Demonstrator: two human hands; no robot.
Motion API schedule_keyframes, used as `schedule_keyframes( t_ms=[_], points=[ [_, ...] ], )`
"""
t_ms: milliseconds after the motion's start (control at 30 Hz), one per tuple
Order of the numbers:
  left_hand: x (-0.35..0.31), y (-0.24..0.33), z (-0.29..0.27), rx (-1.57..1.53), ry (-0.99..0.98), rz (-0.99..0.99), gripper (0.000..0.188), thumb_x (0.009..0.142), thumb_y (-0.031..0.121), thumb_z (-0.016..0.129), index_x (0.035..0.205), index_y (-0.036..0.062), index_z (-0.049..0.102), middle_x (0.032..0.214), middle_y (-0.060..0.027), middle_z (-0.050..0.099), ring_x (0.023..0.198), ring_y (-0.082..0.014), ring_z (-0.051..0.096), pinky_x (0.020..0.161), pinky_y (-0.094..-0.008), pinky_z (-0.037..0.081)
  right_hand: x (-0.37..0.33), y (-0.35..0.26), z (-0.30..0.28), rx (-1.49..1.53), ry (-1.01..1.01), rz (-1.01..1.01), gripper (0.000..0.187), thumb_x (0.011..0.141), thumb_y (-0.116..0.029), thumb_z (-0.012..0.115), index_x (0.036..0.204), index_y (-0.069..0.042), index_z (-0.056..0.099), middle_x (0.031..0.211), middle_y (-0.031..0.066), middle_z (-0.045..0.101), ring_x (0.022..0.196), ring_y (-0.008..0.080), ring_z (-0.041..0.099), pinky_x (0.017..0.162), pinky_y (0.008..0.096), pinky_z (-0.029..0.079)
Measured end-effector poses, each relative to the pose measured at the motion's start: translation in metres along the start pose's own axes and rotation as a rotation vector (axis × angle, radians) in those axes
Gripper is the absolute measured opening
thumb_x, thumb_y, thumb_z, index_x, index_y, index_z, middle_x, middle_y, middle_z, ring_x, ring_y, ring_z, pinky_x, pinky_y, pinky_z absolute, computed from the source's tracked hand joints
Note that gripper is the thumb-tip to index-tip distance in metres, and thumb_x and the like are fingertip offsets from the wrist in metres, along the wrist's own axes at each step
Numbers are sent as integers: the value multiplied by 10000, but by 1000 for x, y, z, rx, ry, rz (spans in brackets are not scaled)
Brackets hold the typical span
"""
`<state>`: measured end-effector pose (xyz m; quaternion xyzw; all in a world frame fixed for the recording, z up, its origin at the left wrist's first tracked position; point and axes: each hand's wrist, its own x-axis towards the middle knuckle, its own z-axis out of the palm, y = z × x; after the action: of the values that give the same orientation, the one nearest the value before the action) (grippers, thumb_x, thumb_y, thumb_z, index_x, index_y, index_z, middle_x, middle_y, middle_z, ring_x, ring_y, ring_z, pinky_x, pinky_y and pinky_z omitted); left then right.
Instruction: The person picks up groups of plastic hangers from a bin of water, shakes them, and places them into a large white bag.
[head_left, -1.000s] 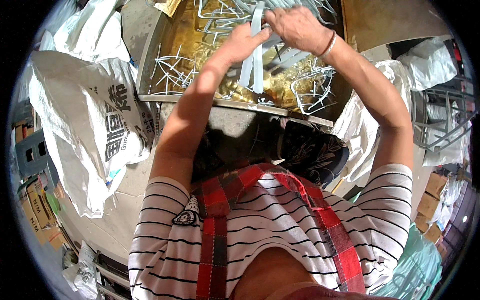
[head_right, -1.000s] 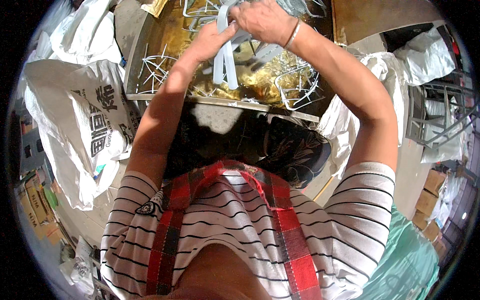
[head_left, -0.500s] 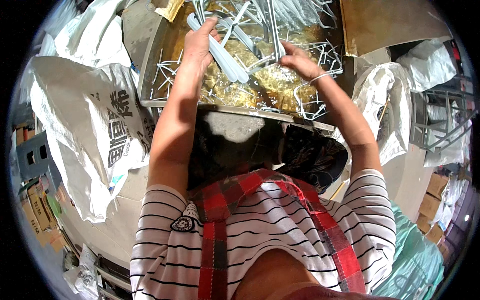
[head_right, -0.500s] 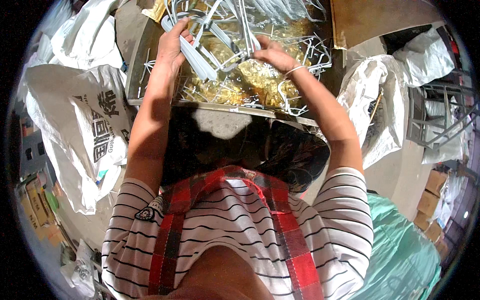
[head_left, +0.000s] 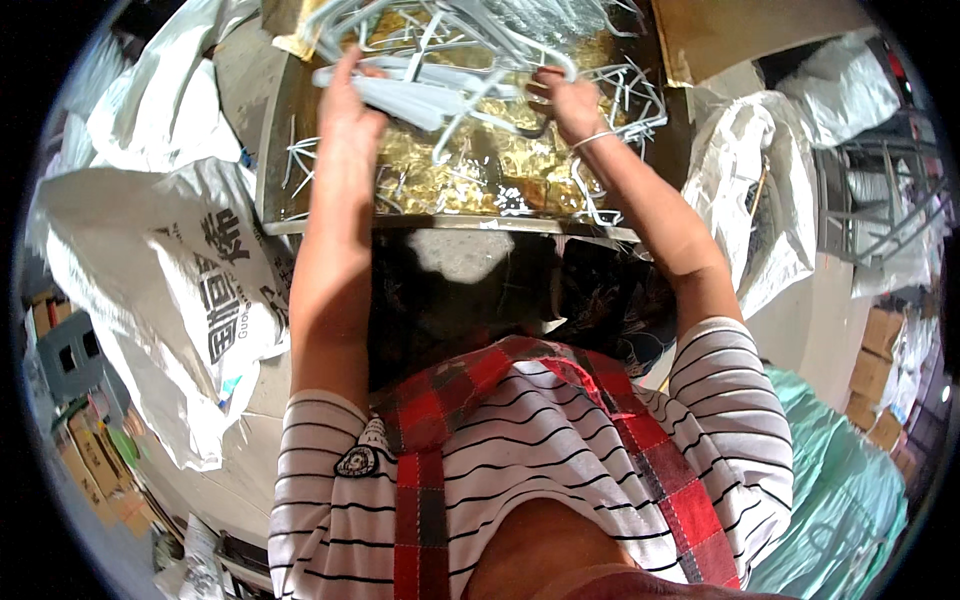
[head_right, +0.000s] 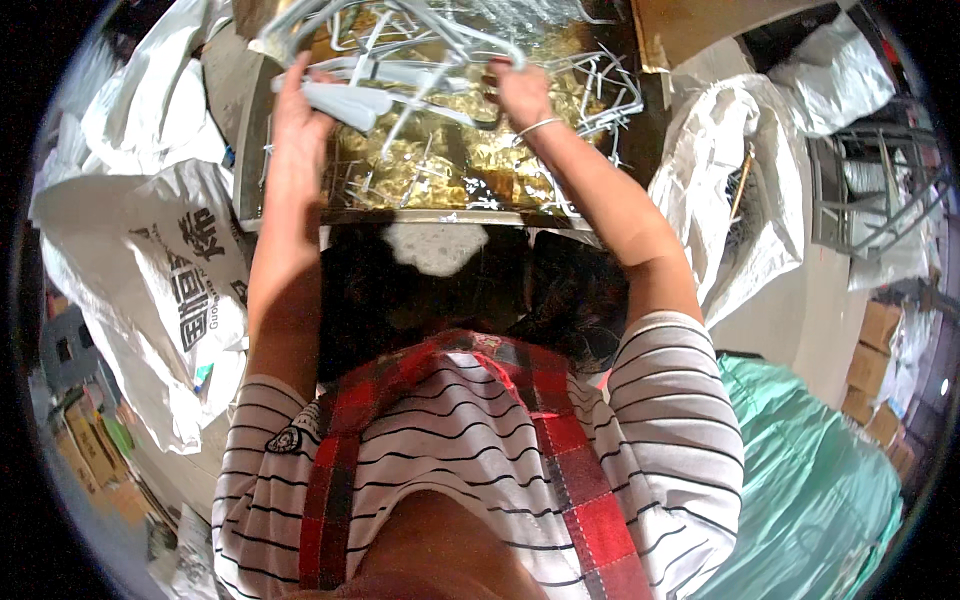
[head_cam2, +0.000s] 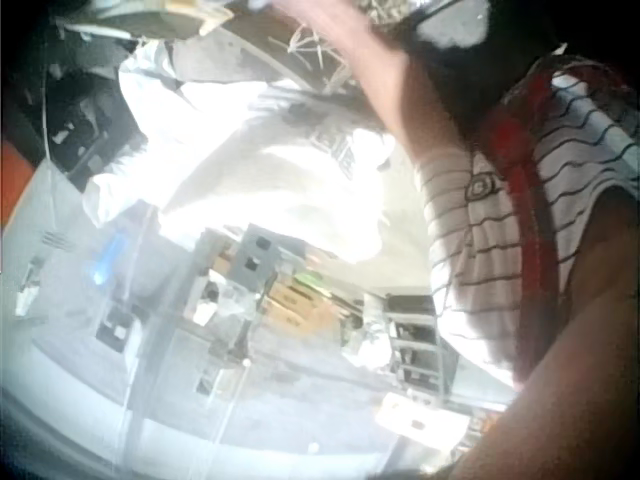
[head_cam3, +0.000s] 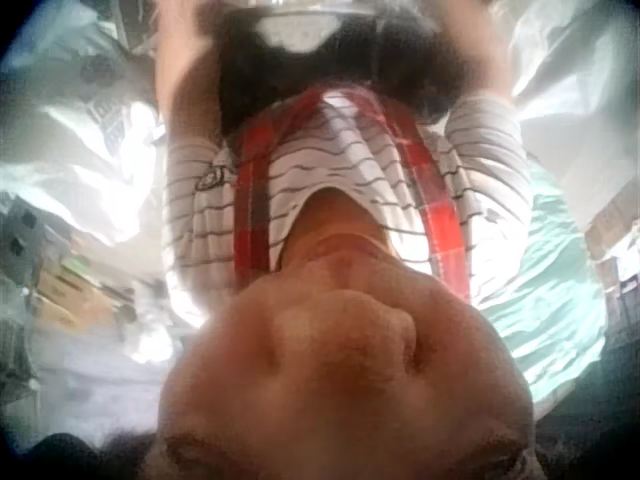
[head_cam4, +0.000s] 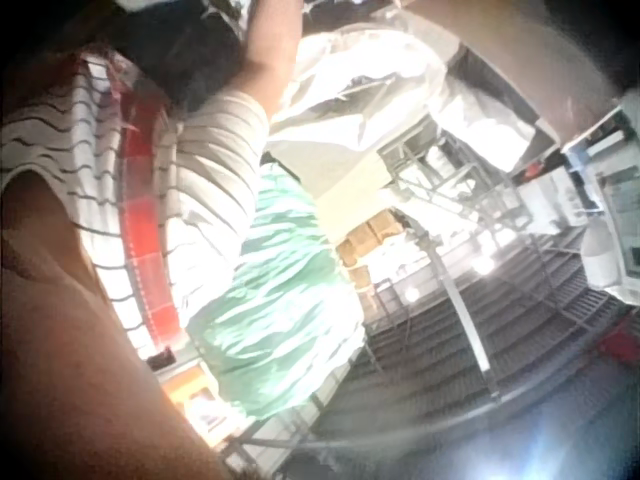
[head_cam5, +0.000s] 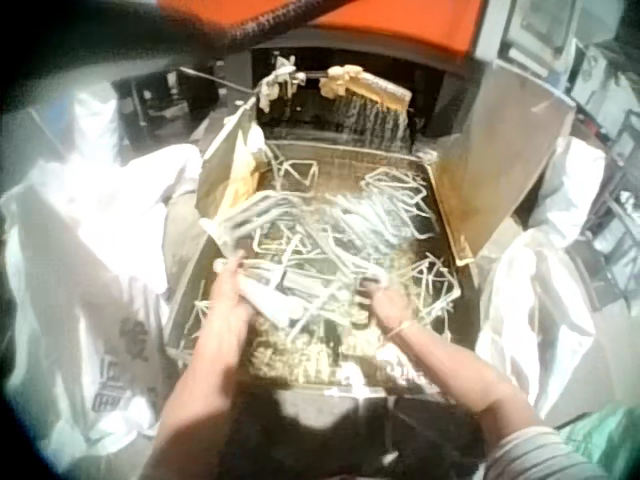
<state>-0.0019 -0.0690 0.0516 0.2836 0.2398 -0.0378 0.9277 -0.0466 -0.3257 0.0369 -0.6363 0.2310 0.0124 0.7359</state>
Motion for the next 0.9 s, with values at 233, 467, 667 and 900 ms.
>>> schedule_keyframes(
  t_ms=[233, 467, 667, 900],
  points=[
    [-30, 10, 20, 422, -206, 380, 276, 787, -22, 579, 1011, -151, 483, 953, -220, 587, 699, -301, 641, 617, -359, 556, 19, -45, -97, -1204, -88, -914, 323, 810, -150, 562, 1117, -94, 480, 811, 180, 607, 736, 348, 597, 615, 405, 474],
    [-29, 5, 21, 609, -54, 659, 177, 791, -32, 507, 944, -114, 544, 882, -190, 622, 716, -237, 651, 622, -285, 547, 11, -116, -107, -1522, -15, -858, 250, 723, -105, 590, 970, -116, 549, 765, 155, 614, 687, 347, 593, 593, 407, 471],
    [-23, -31, 16, 1161, -435, 609, 251, 828, 48, 541, 1046, -77, 543, 1005, -146, 612, 930, -208, 603, 795, -284, 496, 13, -96, -76, -1481, -344, -1074, 250, 750, -95, 545, 998, -96, 512, 725, 153, 585, 677, 338, 581, 581, 400, 460],
    [-61, -53, 28, 837, -521, -12, 277, 848, 241, 584, 984, 3, 542, 785, -70, 618, 604, -79, 528, 527, -200, 435, 22, -80, -14, -1054, -488, -1214, 330, 777, -196, 611, 1037, -61, 460, 701, 195, 548, 726, 361, 561, 636, 406, 445]
  ],
)
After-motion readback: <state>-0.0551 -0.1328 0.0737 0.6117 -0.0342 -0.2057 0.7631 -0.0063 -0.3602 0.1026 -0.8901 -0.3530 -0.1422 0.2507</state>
